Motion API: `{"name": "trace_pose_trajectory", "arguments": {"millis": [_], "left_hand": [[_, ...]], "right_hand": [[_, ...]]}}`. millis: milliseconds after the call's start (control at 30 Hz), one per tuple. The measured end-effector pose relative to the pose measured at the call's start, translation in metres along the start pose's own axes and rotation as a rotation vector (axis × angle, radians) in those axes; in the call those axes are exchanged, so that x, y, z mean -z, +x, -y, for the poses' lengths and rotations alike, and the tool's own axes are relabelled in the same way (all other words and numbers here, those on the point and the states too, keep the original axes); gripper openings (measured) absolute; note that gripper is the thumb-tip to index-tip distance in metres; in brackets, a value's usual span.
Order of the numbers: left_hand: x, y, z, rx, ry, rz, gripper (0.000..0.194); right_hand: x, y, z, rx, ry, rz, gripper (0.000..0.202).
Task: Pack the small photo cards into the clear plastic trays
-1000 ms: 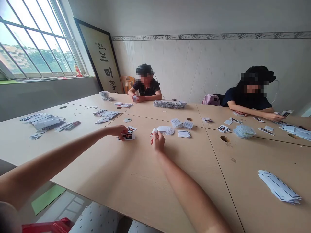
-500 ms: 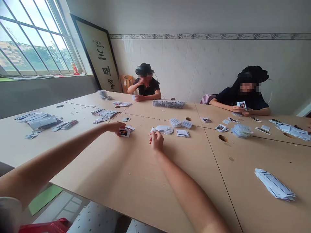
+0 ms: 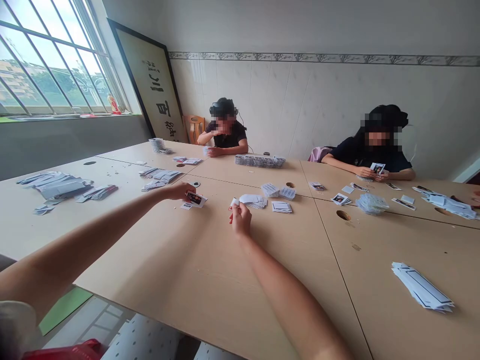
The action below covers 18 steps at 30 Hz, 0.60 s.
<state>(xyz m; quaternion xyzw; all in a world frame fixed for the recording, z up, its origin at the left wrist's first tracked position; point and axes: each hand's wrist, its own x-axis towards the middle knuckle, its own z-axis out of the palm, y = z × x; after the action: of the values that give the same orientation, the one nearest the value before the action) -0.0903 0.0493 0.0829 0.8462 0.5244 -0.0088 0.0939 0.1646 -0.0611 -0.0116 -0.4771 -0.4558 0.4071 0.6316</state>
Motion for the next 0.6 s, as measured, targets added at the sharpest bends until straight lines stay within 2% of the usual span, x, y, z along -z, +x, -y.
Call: {"name": "trace_pose_trajectory", "arguments": {"millis": [133,433,600], "left_hand": [[0.001,-0.002,-0.002,-0.03,-0.007,-0.055,0.021],[-0.005,0.002,-0.003,-0.021,-0.002,-0.084,0.036],[-0.017,-0.001,-0.011,-0.054,0.063,-0.196,0.04]], "right_hand": [[0.0,0.0,0.0,-0.001,-0.001,0.006,0.027],[0.0,0.0,-0.001,-0.004,-0.018,0.024,0.028],[0.0,-0.001,0.001,0.0,-0.014,0.017,0.028]]}}
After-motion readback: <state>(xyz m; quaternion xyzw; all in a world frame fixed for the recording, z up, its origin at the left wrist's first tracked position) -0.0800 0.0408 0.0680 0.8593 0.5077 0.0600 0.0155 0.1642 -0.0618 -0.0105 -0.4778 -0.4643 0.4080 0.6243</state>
